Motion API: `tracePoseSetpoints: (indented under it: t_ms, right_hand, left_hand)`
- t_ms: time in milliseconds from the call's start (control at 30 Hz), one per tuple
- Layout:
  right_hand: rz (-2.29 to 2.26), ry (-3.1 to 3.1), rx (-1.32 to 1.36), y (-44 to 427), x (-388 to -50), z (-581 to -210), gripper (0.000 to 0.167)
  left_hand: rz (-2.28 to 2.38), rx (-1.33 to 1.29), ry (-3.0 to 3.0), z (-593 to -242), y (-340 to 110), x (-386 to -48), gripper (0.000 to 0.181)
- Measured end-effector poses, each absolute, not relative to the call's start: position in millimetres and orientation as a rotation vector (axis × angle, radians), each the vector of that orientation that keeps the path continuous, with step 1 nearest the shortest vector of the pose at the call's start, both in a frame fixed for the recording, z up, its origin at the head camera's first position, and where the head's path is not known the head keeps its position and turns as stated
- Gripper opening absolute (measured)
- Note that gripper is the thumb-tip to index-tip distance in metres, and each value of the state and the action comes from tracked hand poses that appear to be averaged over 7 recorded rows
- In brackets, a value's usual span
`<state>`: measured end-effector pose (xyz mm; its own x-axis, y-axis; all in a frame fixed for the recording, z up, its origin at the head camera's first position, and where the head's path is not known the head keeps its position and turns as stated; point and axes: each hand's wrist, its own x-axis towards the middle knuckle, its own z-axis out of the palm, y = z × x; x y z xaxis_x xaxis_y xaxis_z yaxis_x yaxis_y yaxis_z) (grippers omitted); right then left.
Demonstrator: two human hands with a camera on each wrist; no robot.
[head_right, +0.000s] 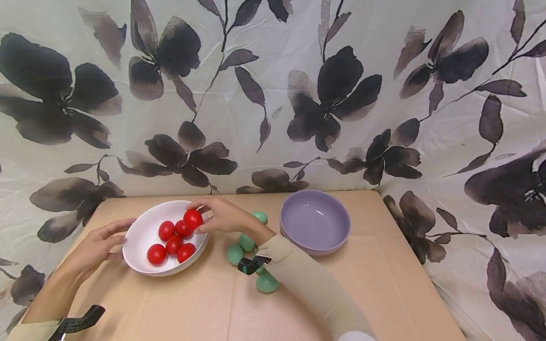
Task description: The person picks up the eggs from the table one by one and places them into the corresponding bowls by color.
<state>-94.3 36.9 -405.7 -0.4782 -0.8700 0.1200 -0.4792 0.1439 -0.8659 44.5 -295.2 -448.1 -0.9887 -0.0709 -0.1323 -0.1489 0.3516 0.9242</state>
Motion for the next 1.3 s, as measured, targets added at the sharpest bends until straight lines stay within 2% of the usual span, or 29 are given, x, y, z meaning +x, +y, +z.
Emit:
tracePoseSetpoints:
  t_ms: [1300]
  right_hand:
    - [-1.066, 2.115, -1.352, -2, -93, -414, 0.053]
  left_hand:
    - [1.764, -0.153, 2.526, -455, -301, 44, 0.057]
